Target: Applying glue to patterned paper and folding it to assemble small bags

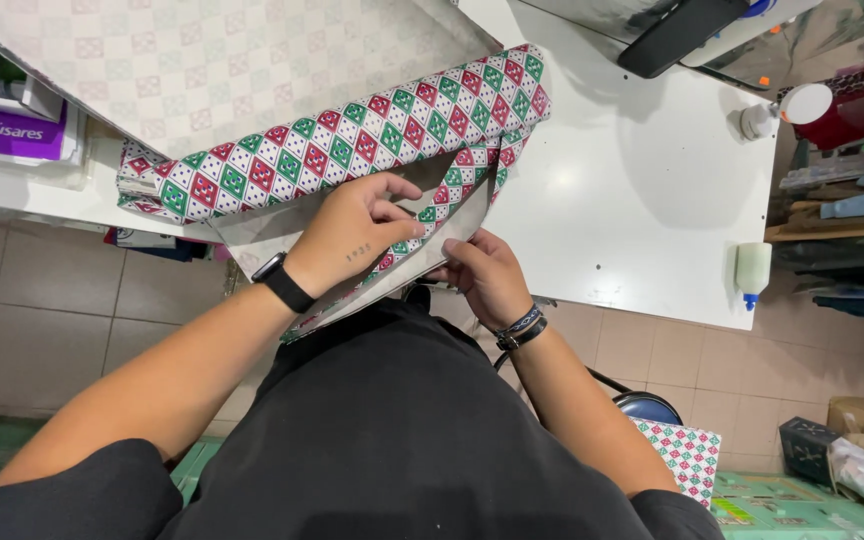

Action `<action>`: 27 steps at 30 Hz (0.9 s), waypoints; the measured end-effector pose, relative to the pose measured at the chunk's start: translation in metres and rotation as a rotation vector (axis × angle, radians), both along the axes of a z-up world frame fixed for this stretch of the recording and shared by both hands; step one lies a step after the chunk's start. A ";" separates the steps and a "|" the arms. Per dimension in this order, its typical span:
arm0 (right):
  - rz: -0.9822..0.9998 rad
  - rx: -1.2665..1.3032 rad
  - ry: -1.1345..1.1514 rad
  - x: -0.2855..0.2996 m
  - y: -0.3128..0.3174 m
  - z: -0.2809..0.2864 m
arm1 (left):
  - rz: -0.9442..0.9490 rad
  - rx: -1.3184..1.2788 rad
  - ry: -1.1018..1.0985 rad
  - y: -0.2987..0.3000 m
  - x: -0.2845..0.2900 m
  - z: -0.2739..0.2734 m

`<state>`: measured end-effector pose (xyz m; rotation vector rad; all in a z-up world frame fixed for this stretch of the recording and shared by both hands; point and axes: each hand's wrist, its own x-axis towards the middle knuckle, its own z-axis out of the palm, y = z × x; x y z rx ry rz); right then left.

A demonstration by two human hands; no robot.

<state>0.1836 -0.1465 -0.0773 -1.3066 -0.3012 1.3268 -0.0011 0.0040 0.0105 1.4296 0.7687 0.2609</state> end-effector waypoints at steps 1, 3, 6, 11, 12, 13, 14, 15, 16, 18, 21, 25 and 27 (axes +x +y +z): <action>0.003 0.001 -0.008 0.003 -0.002 -0.010 | 0.001 0.015 0.032 -0.002 0.001 0.003; 0.008 0.002 -0.014 -0.001 -0.001 0.000 | -0.012 0.033 0.043 -0.005 0.003 -0.001; 0.012 0.005 -0.021 -0.006 0.001 0.011 | -0.030 0.049 0.058 -0.011 0.006 -0.005; 0.002 0.010 -0.017 0.007 -0.008 -0.029 | -0.061 0.088 0.073 -0.013 0.006 -0.002; 0.004 0.013 -0.033 0.004 -0.006 -0.021 | -0.060 0.088 0.067 -0.014 0.005 -0.002; 0.006 0.016 -0.050 0.000 -0.005 -0.012 | -0.059 0.088 0.062 -0.014 0.005 -0.003; 0.006 0.013 -0.047 -0.001 -0.004 -0.011 | -0.059 0.085 0.064 -0.014 0.006 -0.007; 0.008 0.009 -0.066 -0.002 -0.003 -0.010 | -0.060 0.098 0.071 -0.015 0.007 -0.012; 0.010 0.005 -0.085 -0.002 -0.002 -0.009 | -0.061 0.112 0.077 -0.015 0.008 -0.016; -0.008 0.001 -0.083 -0.009 0.003 0.005 | -0.060 0.106 0.081 -0.015 0.008 -0.016; -0.029 0.010 -0.075 -0.014 0.007 0.014 | -0.056 0.102 0.081 -0.014 0.009 -0.016; -0.027 0.016 -0.043 -0.014 0.007 0.016 | -0.044 0.071 0.019 -0.012 0.009 -0.010; -0.053 0.007 -0.032 -0.001 -0.001 -0.018 | -0.023 0.059 -0.015 -0.008 0.010 -0.018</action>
